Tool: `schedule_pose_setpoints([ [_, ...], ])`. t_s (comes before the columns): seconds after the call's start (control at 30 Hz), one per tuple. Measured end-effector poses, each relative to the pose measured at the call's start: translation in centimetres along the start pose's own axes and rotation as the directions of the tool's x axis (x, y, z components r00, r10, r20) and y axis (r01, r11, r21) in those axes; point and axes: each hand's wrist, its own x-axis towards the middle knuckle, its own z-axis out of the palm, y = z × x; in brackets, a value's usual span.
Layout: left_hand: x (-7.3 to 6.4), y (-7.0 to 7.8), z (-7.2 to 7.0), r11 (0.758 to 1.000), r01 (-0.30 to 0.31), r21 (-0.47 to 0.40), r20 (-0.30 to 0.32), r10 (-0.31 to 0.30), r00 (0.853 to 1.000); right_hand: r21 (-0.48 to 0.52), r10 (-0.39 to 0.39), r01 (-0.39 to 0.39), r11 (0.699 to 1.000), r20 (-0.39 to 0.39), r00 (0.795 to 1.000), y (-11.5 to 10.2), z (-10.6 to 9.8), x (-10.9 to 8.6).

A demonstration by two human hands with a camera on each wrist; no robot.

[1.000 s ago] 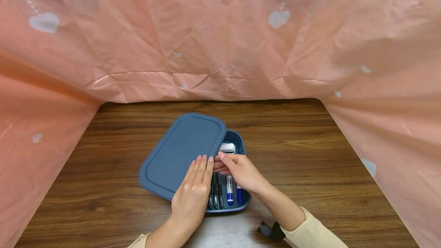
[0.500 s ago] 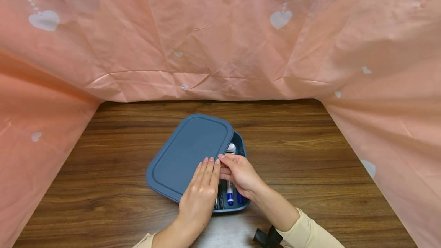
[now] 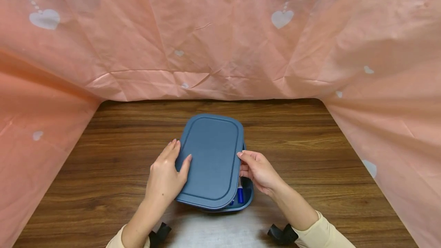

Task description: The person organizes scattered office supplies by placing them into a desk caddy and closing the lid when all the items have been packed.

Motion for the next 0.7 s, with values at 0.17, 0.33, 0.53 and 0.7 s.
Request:
schedule_pose_setpoints([
  [0.17,0.2,-1.1,0.0,0.986,0.161,-0.047,0.105,-0.156,0.982,-0.015,-0.005,0.006,1.000,0.069,0.998,0.0,-1.2,-0.3],
  [0.33,-0.1,-0.9,0.7,0.970,0.217,-0.109,0.085,-0.209,0.974,-0.111,0.007,-0.009,0.994,-0.022,1.000,0.0,-1.7,-0.4],
  [0.53,-0.7,0.0,1.9,0.974,0.195,-0.119,0.044,-0.191,0.981,-0.546,-0.113,-0.079,0.834,-0.309,0.944,0.2,-1.2,-0.6],
  [0.7,-1.1,0.8,3.0,0.989,0.146,-0.018,-0.004,-0.146,0.989,-0.773,-0.226,-0.133,0.620,-0.338,0.913,0.9,-1.0,-0.4],
])
